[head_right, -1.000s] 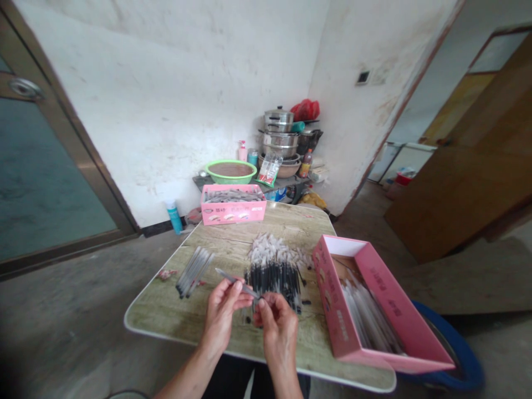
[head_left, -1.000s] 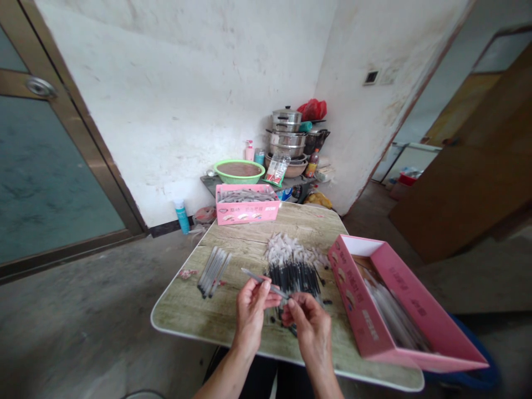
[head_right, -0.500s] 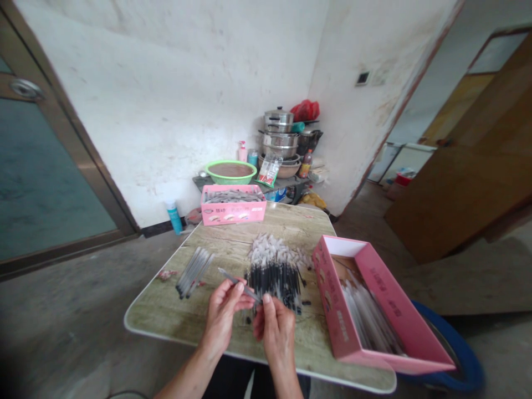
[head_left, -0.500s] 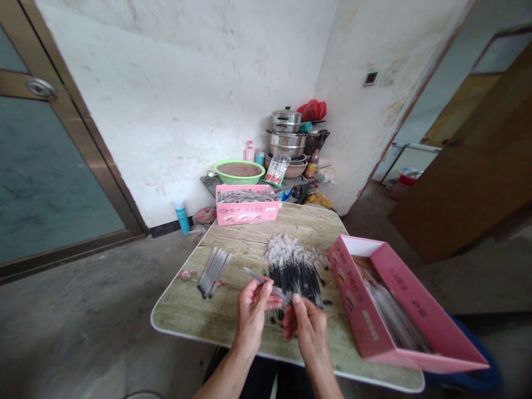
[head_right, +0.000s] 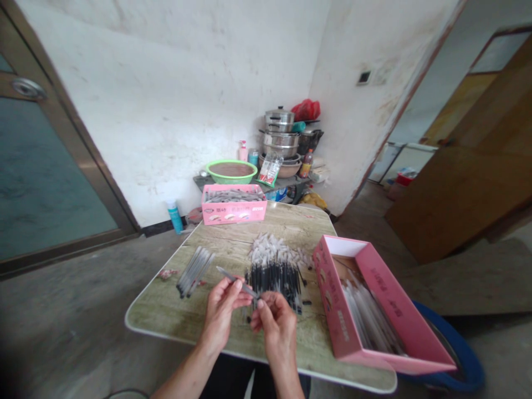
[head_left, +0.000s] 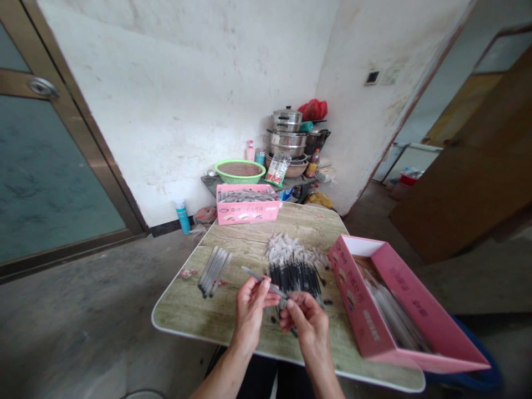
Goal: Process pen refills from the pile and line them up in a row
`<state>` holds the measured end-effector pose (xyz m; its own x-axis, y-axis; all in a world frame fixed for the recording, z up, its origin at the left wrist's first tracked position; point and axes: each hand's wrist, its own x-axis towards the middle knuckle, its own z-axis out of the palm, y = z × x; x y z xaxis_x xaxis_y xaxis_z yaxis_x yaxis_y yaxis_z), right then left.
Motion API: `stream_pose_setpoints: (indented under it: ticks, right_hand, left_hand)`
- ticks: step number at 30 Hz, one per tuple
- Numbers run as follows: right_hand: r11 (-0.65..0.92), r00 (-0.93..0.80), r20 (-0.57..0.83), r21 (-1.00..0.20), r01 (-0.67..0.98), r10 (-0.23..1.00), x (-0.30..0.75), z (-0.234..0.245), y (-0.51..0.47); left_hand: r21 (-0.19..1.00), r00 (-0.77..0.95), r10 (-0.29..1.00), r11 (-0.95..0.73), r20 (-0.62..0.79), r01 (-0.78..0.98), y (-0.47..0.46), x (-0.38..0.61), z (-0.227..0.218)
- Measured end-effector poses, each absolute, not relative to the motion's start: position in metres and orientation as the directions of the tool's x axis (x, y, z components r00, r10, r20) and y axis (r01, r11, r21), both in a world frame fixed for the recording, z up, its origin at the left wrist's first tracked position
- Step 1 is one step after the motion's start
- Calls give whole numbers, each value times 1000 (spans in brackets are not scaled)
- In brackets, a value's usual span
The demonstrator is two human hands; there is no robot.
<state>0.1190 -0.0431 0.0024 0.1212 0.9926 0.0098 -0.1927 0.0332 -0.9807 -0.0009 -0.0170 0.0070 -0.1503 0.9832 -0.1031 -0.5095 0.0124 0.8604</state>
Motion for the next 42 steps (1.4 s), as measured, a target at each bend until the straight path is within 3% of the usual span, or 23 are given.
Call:
stream_pose_setpoints:
  ticks: [11,14,17,20,25,28,31,36,42]
  right_hand:
    - [52,90,39,-986,-156,995,115,1,-41]
    - [8,114,-7,-992,-126,993,116,-1,-35]
    - [-2,212,10,-998,55,977,121,-5,-30]
    - [30,216,108,-941,337,970,125,-11,-26]
    - [73,75,180,-696,715,981,120,-11,-13]
    - [90,-5,161,-522,848,987,113,-6,0]
    - [108,-54,131,-455,884,990,103,-5,15]
    - [115,-88,80,-453,884,993,81,-15,37]
    - [104,-60,90,-644,758,994,77,-9,47]
  left_hand:
    - [886,-123,990,5,-70,-464,-15,-3,5]
    - [875,-189,981,-54,-43,-481,-7,-13,9]
    - [857,-351,936,-165,-20,-489,6,-34,15]
    - [868,-394,919,-183,-17,-462,15,-52,12]
    - [908,-263,963,-60,-57,-415,14,-55,-9]
    - [914,-234,969,-21,-82,-405,13,-51,-20]
    - [924,-226,968,11,-105,-382,13,-49,-25]
    - [943,-187,973,67,-134,-326,12,-50,-26]
    - [950,-94,992,51,-84,-307,8,-51,-23]
